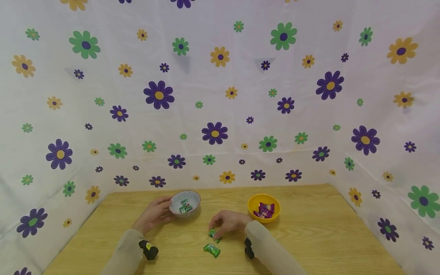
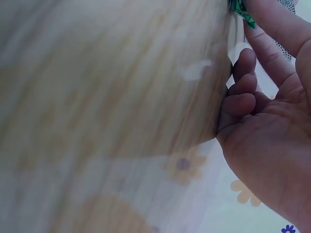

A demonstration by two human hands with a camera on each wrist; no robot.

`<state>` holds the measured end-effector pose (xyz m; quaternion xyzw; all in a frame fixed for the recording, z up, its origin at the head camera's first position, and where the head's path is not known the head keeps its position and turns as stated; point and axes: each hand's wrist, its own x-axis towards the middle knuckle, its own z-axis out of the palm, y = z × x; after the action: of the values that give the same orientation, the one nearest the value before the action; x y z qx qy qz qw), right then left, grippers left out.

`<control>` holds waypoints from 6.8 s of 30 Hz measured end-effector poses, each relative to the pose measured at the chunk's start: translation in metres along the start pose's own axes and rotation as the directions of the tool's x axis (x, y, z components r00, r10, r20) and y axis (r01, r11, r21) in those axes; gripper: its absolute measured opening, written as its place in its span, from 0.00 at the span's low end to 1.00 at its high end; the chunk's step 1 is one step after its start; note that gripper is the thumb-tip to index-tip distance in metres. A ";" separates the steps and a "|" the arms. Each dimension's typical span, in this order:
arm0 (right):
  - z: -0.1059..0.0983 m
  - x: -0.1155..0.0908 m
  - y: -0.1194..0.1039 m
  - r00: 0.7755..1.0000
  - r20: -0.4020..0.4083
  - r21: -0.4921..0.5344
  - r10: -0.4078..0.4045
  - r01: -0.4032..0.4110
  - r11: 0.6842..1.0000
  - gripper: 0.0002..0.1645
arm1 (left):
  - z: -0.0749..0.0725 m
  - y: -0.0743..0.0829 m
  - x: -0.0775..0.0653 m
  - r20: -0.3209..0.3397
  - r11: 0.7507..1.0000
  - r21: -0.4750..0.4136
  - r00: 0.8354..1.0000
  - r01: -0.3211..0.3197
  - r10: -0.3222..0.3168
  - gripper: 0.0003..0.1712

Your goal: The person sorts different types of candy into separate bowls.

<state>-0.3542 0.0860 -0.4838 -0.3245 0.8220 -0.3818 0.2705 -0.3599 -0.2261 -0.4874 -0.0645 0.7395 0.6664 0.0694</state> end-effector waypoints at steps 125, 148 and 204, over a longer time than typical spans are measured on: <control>0.001 0.034 -0.006 0.977 -0.213 0.463 -0.022 0.121 0.878 0.25 | -0.001 0.002 -0.002 -0.007 1.000 0.000 1.000 -0.008 0.008 0.22; -0.004 -0.001 0.002 0.984 0.143 0.223 -0.104 0.070 0.972 0.20 | -0.001 0.004 0.001 0.015 1.000 0.012 1.000 -0.027 0.027 0.24; 0.015 -0.004 -0.015 0.994 0.108 -0.101 -0.014 0.025 0.995 0.05 | -0.002 0.004 -0.002 0.018 1.000 0.018 1.000 0.006 -0.006 0.24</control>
<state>-0.3363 0.0746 -0.4795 -0.3661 0.8214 -0.3240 0.2938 -0.3591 -0.2272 -0.4827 -0.0600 0.7447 0.6600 0.0789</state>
